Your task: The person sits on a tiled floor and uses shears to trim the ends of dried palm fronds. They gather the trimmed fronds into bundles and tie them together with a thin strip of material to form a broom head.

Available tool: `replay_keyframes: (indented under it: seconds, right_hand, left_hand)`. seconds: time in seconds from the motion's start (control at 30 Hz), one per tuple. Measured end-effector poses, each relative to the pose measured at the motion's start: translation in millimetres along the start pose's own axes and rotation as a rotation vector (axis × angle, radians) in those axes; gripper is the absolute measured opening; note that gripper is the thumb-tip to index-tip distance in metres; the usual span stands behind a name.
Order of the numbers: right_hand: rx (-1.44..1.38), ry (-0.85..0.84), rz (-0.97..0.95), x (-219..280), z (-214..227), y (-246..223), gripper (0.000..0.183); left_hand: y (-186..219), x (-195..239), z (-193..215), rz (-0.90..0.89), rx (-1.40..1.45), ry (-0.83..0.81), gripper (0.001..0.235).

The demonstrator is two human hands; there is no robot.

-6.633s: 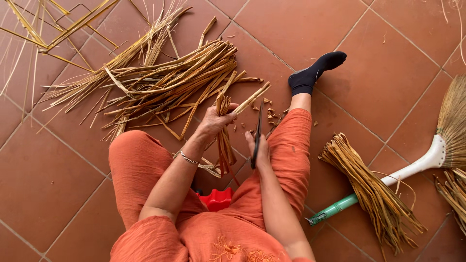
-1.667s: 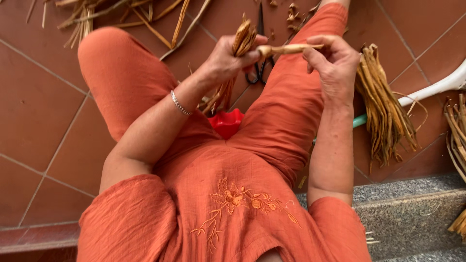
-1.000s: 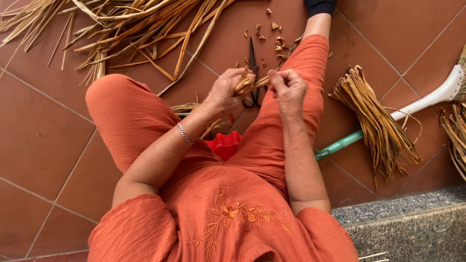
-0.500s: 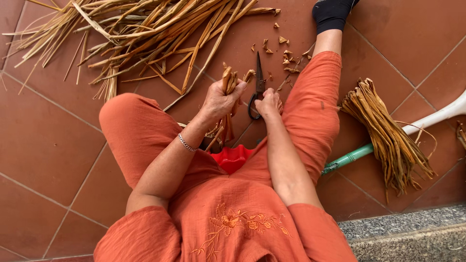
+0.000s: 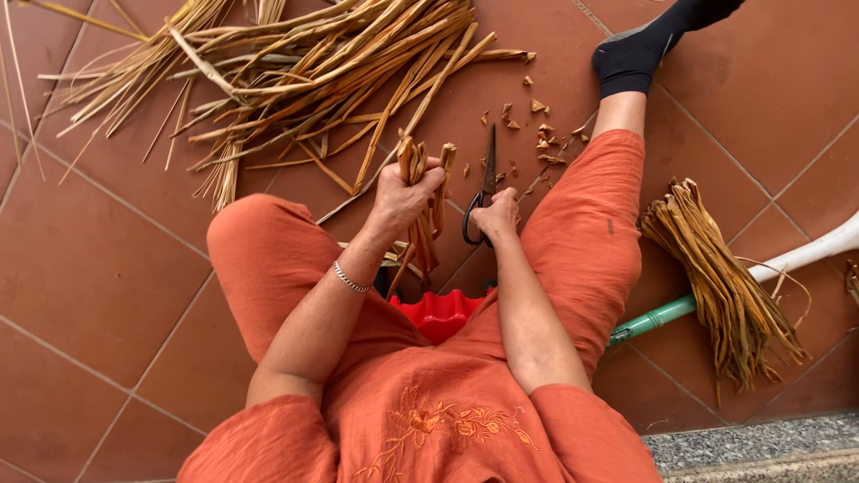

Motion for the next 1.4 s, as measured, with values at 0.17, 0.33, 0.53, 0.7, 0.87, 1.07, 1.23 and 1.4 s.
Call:
replay_keyframes:
  seconds: [0.17, 0.33, 0.53, 0.7, 0.87, 1.07, 1.23, 1.4]
  right_hand:
    - [-0.514, -0.031, 0.023, 18.1, 30.1, -20.0, 0.065]
    - [-0.971, -0.384, -0.005, 51.9, 51.1, -31.4, 0.049]
    - [-1.119, -0.750, 0.575, 157.7, 86.5, -72.6, 0.078]
    - [-0.833, -0.485, 0.752, 197.7, 87.9, -74.6, 0.081]
    - [-0.499, -0.238, 0.800, 209.3, 93.4, -66.6, 0.084]
    - [-0.356, -0.126, 0.880, 216.8, 100.2, -74.7, 0.087]
    - [-0.193, -0.023, 0.924, 222.6, 100.5, -75.9, 0.086]
    - [-0.146, 0.067, 1.040, 230.8, 103.8, -82.5, 0.072]
  left_hand:
    - [3.4, 4.8, -4.5, 0.034, 0.087, -0.005, 0.011]
    - [20.2, 14.7, -3.5, -0.030, 0.030, 0.027, 0.010]
    - [23.2, 19.3, -1.6, -0.043, 0.057, 0.047, 0.017]
    - [23.9, 21.8, -4.6, -0.068, 0.071, 0.036, 0.018]
    - [28.6, 22.5, -13.7, -0.149, 0.059, 0.000, 0.018]
    - [28.8, 25.9, -15.8, -0.122, 0.110, -0.048, 0.019]
    - [24.2, 24.8, -16.4, -0.106, 0.117, -0.067, 0.020]
    - [18.3, 20.2, -19.3, -0.080, 0.117, -0.092, 0.022]
Point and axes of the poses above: each hand's wrist, its own x-axis away from the middle knuckle, its own z-axis out of the back of the hand, y = z × x, the point moved 8 cm from there along -x, towards the middle knuckle, and after that the axes turned 6 degrees about -x, right-handed, at the moved point
